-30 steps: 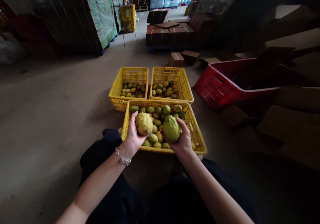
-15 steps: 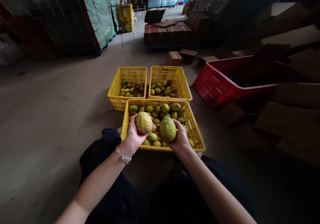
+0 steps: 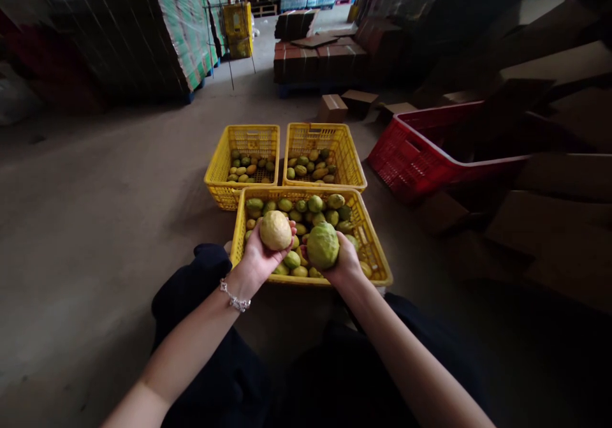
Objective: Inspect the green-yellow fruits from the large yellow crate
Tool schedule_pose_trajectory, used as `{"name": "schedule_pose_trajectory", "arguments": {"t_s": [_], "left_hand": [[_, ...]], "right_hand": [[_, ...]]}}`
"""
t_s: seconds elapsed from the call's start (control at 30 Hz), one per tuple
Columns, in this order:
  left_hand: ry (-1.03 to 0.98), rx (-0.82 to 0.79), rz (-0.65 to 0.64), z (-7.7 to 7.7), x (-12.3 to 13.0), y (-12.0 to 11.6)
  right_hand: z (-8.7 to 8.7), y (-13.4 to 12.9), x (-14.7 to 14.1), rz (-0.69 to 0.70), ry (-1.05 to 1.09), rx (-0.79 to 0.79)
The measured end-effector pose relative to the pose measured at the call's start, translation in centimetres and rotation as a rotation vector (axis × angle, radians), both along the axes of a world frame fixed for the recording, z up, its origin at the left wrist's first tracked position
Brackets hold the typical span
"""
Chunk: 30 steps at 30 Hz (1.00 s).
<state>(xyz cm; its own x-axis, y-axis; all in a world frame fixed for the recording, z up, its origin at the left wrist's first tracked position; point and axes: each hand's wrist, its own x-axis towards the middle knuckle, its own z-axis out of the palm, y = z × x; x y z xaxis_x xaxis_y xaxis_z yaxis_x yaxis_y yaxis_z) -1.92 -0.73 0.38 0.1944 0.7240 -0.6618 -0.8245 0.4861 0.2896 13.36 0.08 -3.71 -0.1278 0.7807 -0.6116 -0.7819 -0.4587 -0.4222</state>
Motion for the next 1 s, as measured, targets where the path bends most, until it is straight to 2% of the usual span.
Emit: {"name": "schedule_pose_trajectory", "arguments": {"t_s": [0.13, 0.37, 0.53, 0.63, 0.83, 1.0], "left_hand": [[0.057, -0.055, 0.001, 0.7, 0.1, 0.1], [0.076, -0.023, 0.056, 1.4, 0.0, -0.2], [0.068, 0.014, 0.088, 1.3, -0.1, 0.0], [0.13, 0.0, 0.097, 1.2, 0.0, 0.2], [0.129, 0.008, -0.005, 1.1, 0.0, 0.2], [0.159, -0.047, 0.01, 0.6, 0.0, 0.5]], "right_hand": [[0.1, -0.2, 0.3, -0.026, -0.044, -0.121], [0.9, -1.1, 0.9, -0.124, -0.102, -0.095], [1.4, -1.5, 1.2, -0.227, -0.149, 0.027], [1.7, -1.6, 1.3, -0.256, -0.153, 0.04], [2.6, -1.3, 0.6, -0.161, -0.111, -0.052], [3.4, -0.7, -0.5, -0.011, -0.051, 0.026]]}}
